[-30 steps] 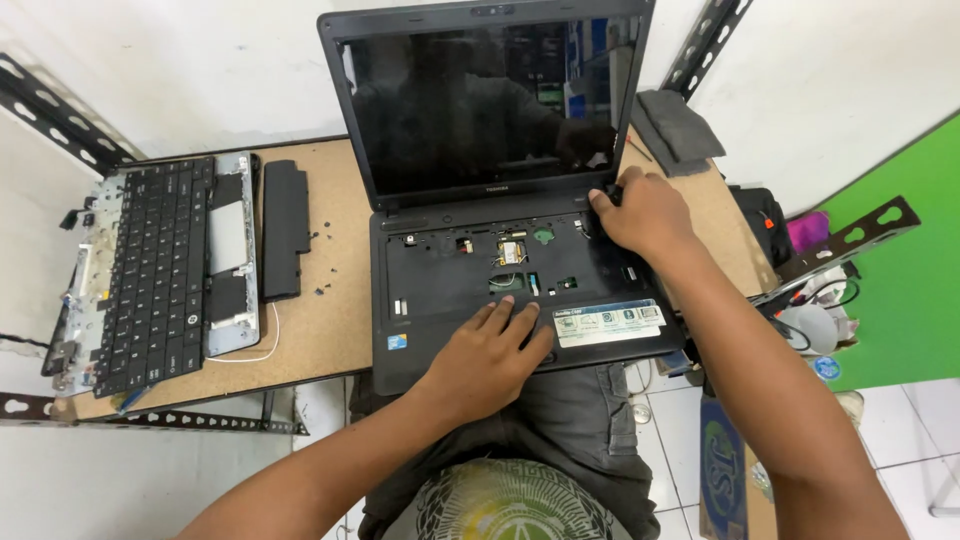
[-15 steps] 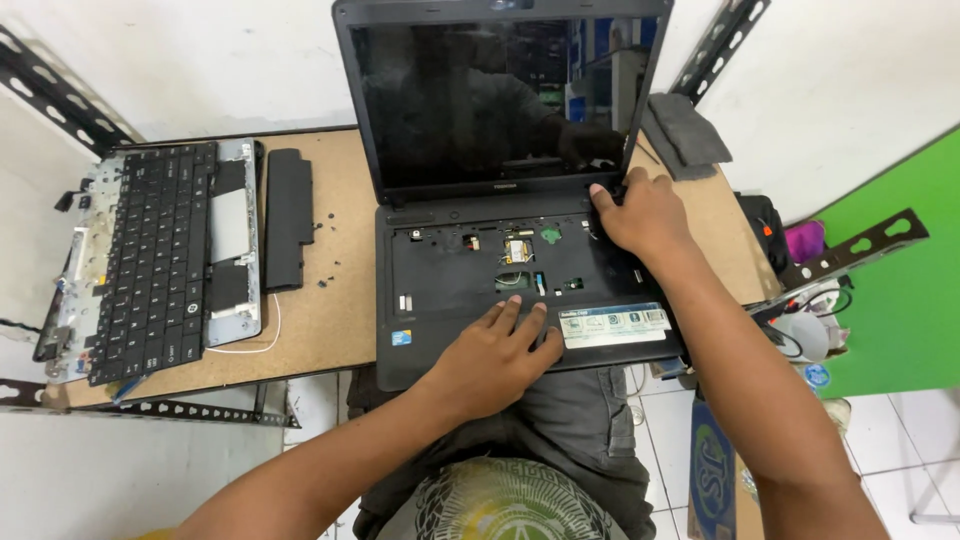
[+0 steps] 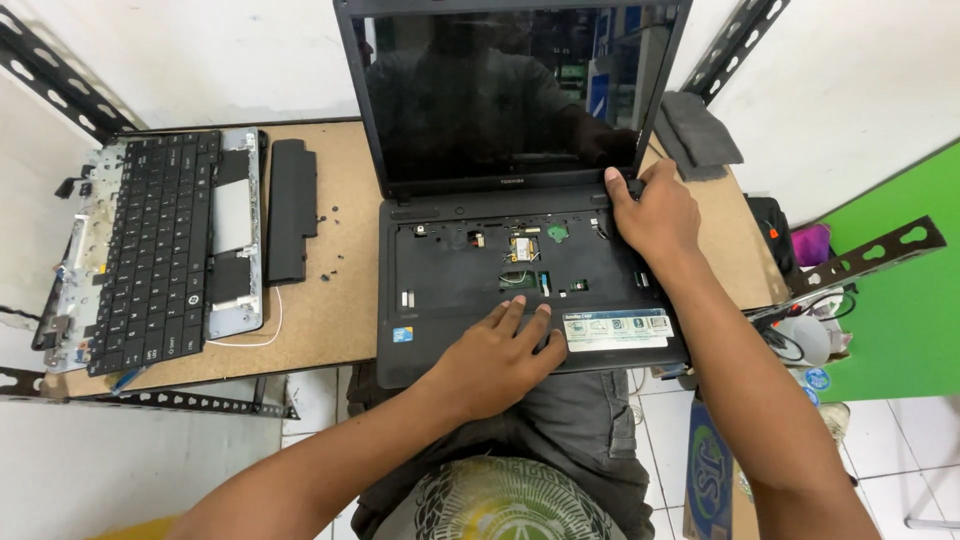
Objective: Disassembling a laptop by removing screws and prying open the casing to access internal components.
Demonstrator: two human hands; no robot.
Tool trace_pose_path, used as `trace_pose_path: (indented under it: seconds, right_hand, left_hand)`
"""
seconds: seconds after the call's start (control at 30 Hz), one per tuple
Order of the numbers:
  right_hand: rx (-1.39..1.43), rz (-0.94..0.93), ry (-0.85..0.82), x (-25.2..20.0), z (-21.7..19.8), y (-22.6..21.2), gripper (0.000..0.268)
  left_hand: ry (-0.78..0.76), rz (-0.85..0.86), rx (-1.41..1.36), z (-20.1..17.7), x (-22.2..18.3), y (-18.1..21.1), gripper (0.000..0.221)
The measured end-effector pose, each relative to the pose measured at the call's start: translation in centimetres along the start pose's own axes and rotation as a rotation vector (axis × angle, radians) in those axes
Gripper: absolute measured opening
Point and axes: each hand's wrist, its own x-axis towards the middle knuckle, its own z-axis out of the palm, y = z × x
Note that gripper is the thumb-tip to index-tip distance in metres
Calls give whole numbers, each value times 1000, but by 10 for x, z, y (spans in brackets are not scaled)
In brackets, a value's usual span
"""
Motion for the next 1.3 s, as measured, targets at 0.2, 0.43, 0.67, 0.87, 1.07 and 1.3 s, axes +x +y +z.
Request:
trace_pose_path:
  seconds: [0.2,0.43,0.67,0.87,1.07,1.3]
  right_hand:
    - [8,18,35,4,1,3,51]
    - [-81,25,31,8,0,4,60]
    - [-110,-11,28,0,-6,-2,69]
    - [-122,-34,31,1,-4,1,67]
    - [-105,-55,48,2,-3,4,66]
    - [-132,-5,14,4,-2,5,65]
  left_hand:
    - [-4,2,-27,-1,-3,0,20]
    - [60,-3,-39,-7,-5,-1,19]
    - [149,26,-1,-9,-11,0,13]
    - [224,34,-21,-5,-11,-2,11]
    - [182,43,-69,-6,-11,-3,13]
    - [-57,93,-197,-19,-7,-6,27]
